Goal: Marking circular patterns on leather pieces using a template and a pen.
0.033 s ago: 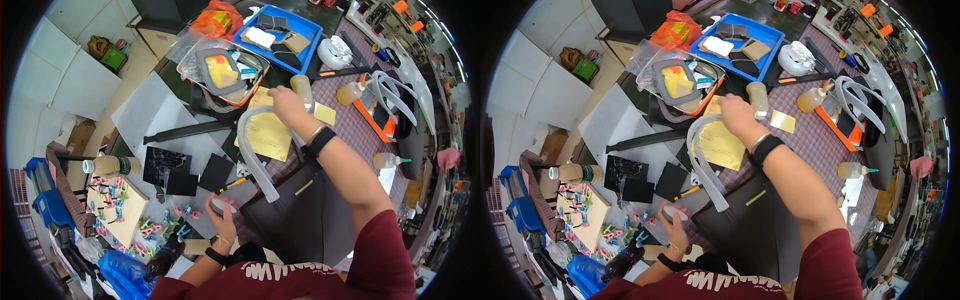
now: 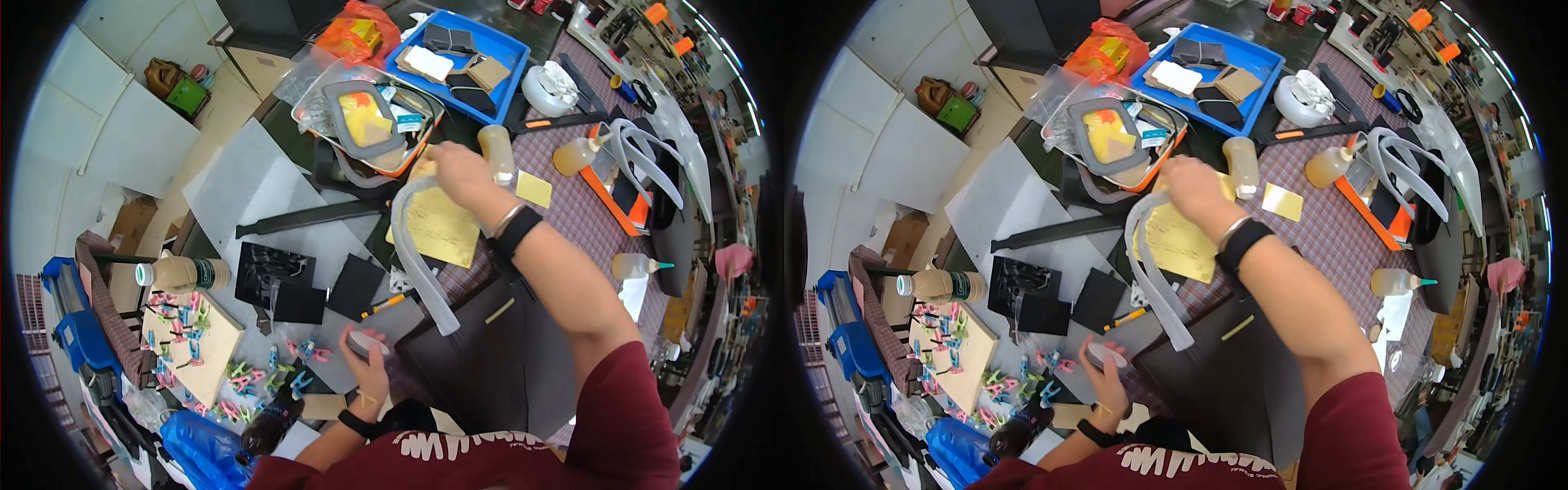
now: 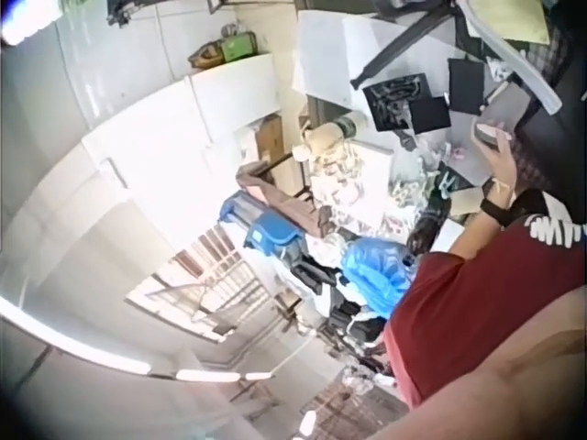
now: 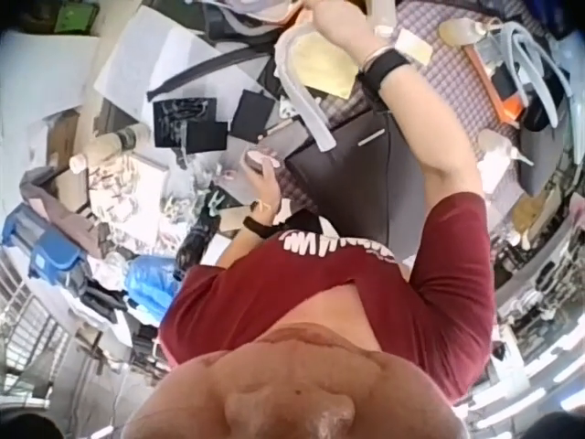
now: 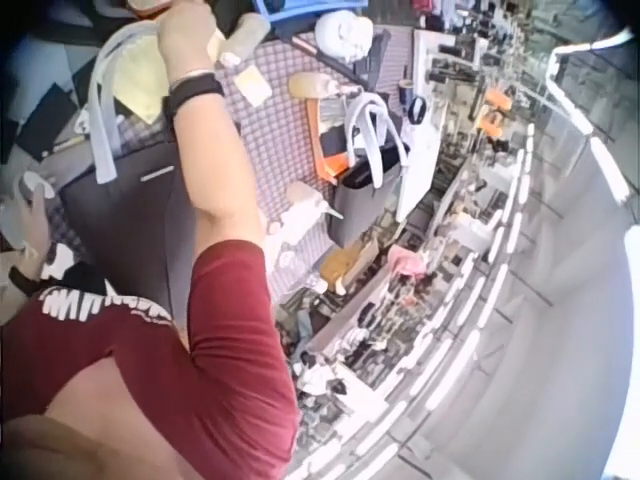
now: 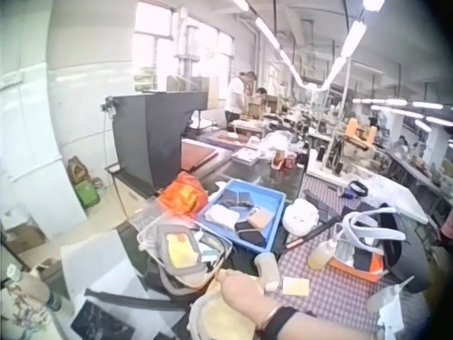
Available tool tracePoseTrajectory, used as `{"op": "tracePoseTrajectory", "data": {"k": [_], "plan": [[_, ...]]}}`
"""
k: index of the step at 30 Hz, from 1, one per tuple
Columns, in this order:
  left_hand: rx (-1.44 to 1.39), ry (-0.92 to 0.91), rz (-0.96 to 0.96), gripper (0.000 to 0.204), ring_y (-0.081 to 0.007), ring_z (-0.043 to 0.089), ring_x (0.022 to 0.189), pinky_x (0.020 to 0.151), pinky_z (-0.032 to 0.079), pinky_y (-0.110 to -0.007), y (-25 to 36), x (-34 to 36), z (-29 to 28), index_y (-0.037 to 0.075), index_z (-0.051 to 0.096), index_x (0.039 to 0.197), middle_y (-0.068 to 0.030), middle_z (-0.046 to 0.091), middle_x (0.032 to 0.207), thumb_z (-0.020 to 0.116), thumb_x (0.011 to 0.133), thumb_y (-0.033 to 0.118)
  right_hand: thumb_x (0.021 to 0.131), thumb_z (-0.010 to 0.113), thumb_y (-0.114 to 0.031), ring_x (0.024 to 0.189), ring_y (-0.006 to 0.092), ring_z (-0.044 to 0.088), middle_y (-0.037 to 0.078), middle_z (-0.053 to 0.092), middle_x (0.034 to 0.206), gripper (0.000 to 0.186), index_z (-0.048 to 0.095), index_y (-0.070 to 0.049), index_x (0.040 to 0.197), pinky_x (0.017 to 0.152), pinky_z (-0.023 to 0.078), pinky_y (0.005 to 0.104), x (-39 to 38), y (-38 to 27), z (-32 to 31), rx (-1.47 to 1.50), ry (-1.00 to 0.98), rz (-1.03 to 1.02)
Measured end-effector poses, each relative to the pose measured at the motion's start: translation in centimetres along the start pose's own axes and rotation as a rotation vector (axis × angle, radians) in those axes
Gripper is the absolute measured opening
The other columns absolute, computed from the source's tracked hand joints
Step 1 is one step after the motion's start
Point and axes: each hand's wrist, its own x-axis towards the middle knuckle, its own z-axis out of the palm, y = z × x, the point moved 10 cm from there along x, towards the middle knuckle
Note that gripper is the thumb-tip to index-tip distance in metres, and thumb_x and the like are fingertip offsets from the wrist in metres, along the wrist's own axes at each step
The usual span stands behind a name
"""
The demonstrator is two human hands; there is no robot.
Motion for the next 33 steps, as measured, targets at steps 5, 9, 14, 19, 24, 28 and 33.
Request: {"op": "tracePoseTrajectory", "data": {"k": [5,9,14,19,24,28,33], "plan": [[0.101,-0.142,0.140,0.074,-0.0230,0.051,0.096,0.088,0.042,-0.036,-0.7,-1.5,0.0,0.002,0.023,0.131,-0.0146,0.044,0.110,0.061,0.068,0.010,0.075,0.051,-0.009,0.081,0.0316,0.062,0.018,0.062,0.084,0.016,0.060,-0.002,0.087,0.069,0.049,0.0411,5.8,-6.2,4.6,0.004,0.156,-0.105],[0.360,-0.285,0.502,0.078,-0.0281,0.050,0.094,0.083,0.041,-0.040,1.9,-2.4,1.3,0.003,0.030,0.126,-0.0160,0.048,0.106,0.072,0.064,0.022,0.077,0.056,-0.033,0.096,0.0357,0.058,0.022,0.058,0.105,0.043,0.054,-0.001,0.105,0.082,0.046,0.0407,9.5,-3.8,7.8,0.061,-0.106,0.168],[0.422,-0.364,0.636,0.083,-0.0326,0.051,0.090,0.079,0.042,-0.041,2.2,-2.9,2.8,0.005,0.035,0.123,-0.0194,0.052,0.102,0.080,0.059,0.031,0.070,0.063,-0.055,0.118,0.0366,0.043,0.025,0.042,0.129,0.086,0.035,-0.001,0.131,0.097,0.035,0.0410,10.7,-2.5,8.1,-0.040,-0.035,0.348],[0.446,-0.329,0.631,0.082,-0.0329,0.052,0.089,0.077,0.044,-0.041,2.8,-3.1,2.5,0.004,0.035,0.122,-0.0201,0.052,0.103,0.080,0.058,0.029,0.062,0.072,-0.052,0.110,0.0323,0.048,0.018,0.047,0.117,0.095,0.032,-0.002,0.132,0.088,0.042,0.0423,11.6,-2.8,8.6,0.015,-0.160,0.343],[0.471,-0.371,0.650,0.081,-0.0327,0.054,0.089,0.075,0.045,-0.039,2.9,-3.1,3.0,0.004,0.037,0.119,-0.0195,0.054,0.104,0.081,0.056,0.029,0.072,0.067,-0.030,0.113,0.0303,0.045,0.013,0.049,0.117,0.060,0.044,-0.012,0.124,0.089,0.040,0.0435,13.8,2.0,4.1,-0.473,-0.004,0.304],[0.482,-0.339,0.668,0.080,-0.0316,0.056,0.086,0.072,0.045,-0.038,3.4,-3.1,2.9,0.006,0.038,0.119,-0.0179,0.055,0.104,0.081,0.056,0.030,0.074,0.064,-0.023,0.116,0.0282,0.044,0.012,0.048,0.121,0.048,0.050,-0.011,0.117,0.091,0.040,0.0445,13.9,-0.6,4.0,-0.408,-0.120,0.169],[0.497,-0.331,0.670,0.081,-0.0312,0.056,0.086,0.071,0.045,-0.038,3.3,-3.3,3.0,0.007,0.037,0.120,-0.0178,0.055,0.103,0.081,0.056,0.030,0.075,0.059,-0.014,0.130,0.0277,0.029,0.008,0.036,0.138,0.028,0.064,-0.022,0.102,0.106,0.026,0.0447,10.3,-10.0,7.6,-0.567,-0.320,-0.668]]}}
